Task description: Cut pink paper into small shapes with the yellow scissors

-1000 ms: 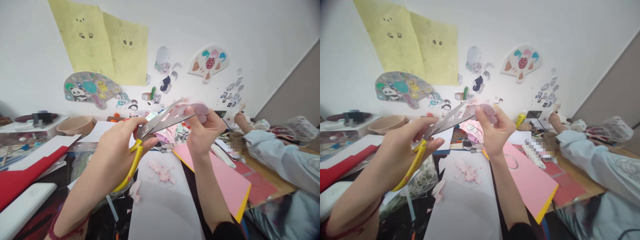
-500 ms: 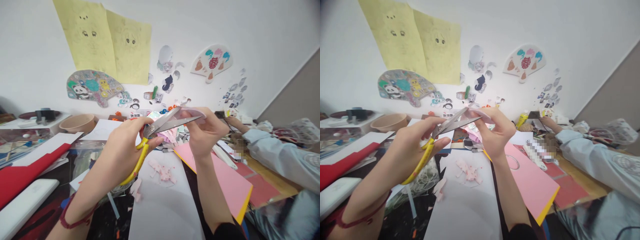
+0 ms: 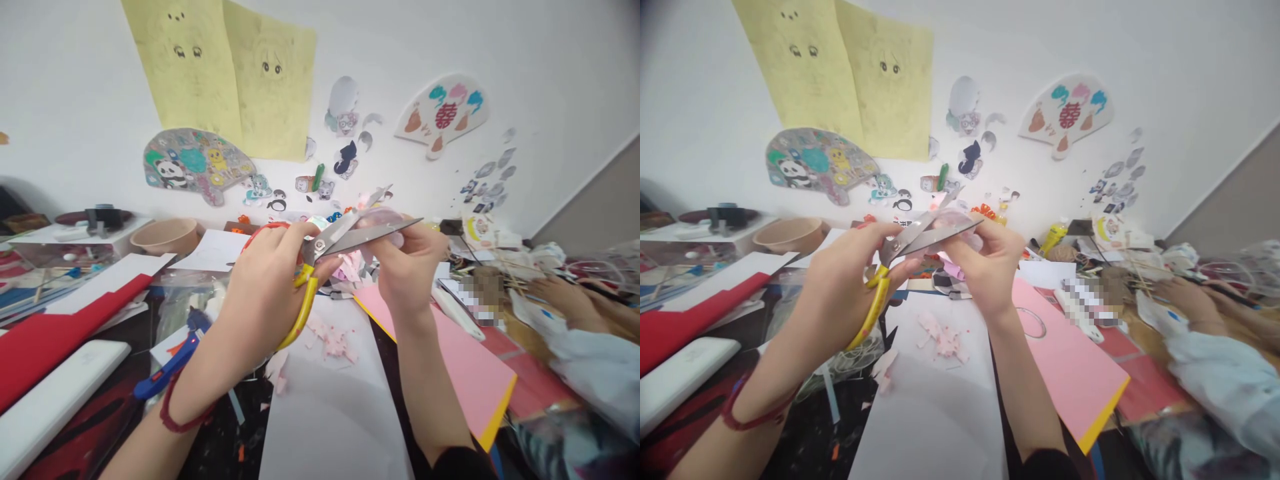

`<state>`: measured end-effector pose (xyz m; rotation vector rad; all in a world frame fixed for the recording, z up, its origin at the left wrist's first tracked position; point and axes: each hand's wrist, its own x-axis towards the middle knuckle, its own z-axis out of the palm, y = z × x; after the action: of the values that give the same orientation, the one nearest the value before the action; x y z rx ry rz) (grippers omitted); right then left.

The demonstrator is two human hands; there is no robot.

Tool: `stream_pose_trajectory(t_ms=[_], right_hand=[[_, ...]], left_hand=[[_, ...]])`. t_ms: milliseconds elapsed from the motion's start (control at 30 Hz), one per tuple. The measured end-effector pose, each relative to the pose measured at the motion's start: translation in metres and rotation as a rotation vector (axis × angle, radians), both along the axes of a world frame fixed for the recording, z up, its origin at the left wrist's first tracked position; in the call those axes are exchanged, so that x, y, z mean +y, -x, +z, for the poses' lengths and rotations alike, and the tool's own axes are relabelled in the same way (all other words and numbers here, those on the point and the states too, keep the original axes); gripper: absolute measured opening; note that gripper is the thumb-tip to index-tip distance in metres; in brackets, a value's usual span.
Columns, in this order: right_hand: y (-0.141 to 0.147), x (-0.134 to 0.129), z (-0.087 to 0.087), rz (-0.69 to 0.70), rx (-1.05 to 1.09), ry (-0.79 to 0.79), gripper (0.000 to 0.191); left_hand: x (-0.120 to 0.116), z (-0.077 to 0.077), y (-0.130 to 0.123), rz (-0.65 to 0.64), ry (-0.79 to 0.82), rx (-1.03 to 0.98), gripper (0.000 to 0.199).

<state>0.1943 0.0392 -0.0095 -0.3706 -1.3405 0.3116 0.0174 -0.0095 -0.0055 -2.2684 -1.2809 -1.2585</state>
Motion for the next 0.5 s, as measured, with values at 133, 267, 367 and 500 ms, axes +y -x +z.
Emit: stream_pose_trajectory(t_ms=[133, 267, 367, 500], right_hand=[[0.003, 0.0, -0.004, -0.035, 0.006, 0.026, 0.014], [0.007, -0.001, -0.006, -0.014, 0.007, 0.049, 0.015], [0.01, -0.002, -0.006, 0.02, 0.033, 0.087, 0.019], [0.014, -0.003, -0.005, 0.089, 0.068, 0.149, 0.01]], left_hand=[[-0.001, -0.002, -0.001, 0.038, -0.018, 0.018, 0.034], [0.0, -0.003, 0.0, 0.027, 0.045, 0.005, 0.033], [0.001, -0.002, -0.001, 0.027, 0.061, -0.018, 0.031], [0.002, 0.001, -0.001, -0.014, 0.106, -0.089, 0.025]])
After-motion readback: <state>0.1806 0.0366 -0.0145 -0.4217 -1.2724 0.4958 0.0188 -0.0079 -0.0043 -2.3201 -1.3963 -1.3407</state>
